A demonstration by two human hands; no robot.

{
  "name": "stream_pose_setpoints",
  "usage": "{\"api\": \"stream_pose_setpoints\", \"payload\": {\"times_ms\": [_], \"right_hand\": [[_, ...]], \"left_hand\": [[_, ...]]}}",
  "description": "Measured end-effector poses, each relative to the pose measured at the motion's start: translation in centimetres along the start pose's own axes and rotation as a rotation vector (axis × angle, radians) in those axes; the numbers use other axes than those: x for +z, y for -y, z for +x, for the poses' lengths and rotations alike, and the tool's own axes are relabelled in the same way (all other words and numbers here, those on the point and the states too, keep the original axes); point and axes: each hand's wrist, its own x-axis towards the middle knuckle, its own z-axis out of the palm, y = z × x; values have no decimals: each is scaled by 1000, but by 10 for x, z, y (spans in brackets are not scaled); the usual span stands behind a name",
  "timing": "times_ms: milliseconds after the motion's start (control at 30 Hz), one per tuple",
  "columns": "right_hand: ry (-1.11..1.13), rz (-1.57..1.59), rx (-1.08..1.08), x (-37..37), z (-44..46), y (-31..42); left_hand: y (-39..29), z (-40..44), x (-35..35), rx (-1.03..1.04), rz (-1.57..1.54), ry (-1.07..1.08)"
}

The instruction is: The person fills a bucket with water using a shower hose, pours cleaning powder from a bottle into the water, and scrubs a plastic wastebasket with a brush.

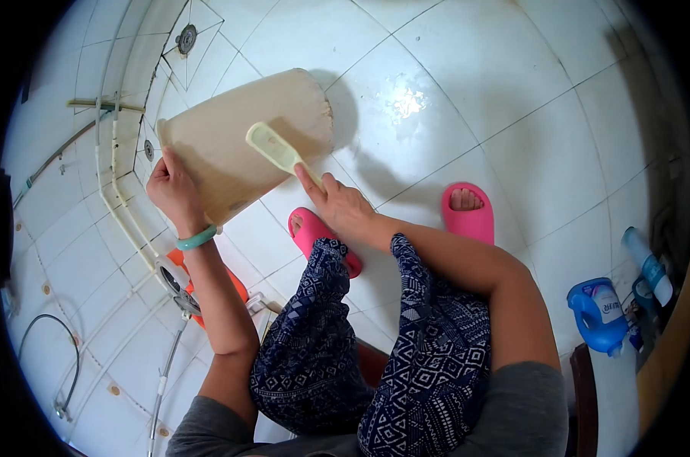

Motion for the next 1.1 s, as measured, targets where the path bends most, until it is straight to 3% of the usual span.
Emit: {"api": "stream_pose_setpoints", "payload": {"times_ms": [100,133,233,300,367,500,567,600,700,767,833,900,967,1100], "right_hand": [[-96,-105,-8,17,-5,-36],[-9,-107,123,15,-10,-54],[-75,-88,185,15,-23,-80],[-76,-75,145,18,-19,-53],[156,-54,4,3,-6,-16],[-81,-67,-121,16,-12,-50],[-45,-61,161,6,-23,-71],[-45,-63,161,8,-25,-70],[-129,-127,74,10,-21,-40],[55,-129,-49,0,-2,-12],[-47,-64,-129,5,-1,-15],[23,-85,58,10,-11,-47],[-3,-60,112,7,-16,-66],[85,-83,221,-5,-3,-27]], "left_hand": [[7,4,-3,13,12,-3],[11,5,-4,9,40,14],[4,2,-3,-10,35,-1],[-3,0,0,-14,19,-7],[-3,0,-1,-18,6,-22],[11,5,-2,-13,12,-11],[14,3,-3,-21,-1,-17],[12,2,-2,-10,-7,-13],[0,-1,-1,13,-9,1],[-1,-1,-2,22,-2,-4],[3,1,-3,-5,34,-5],[10,2,-3,-7,21,-13],[11,3,-4,-11,7,-21],[3,1,-2,-23,16,-4]]}}
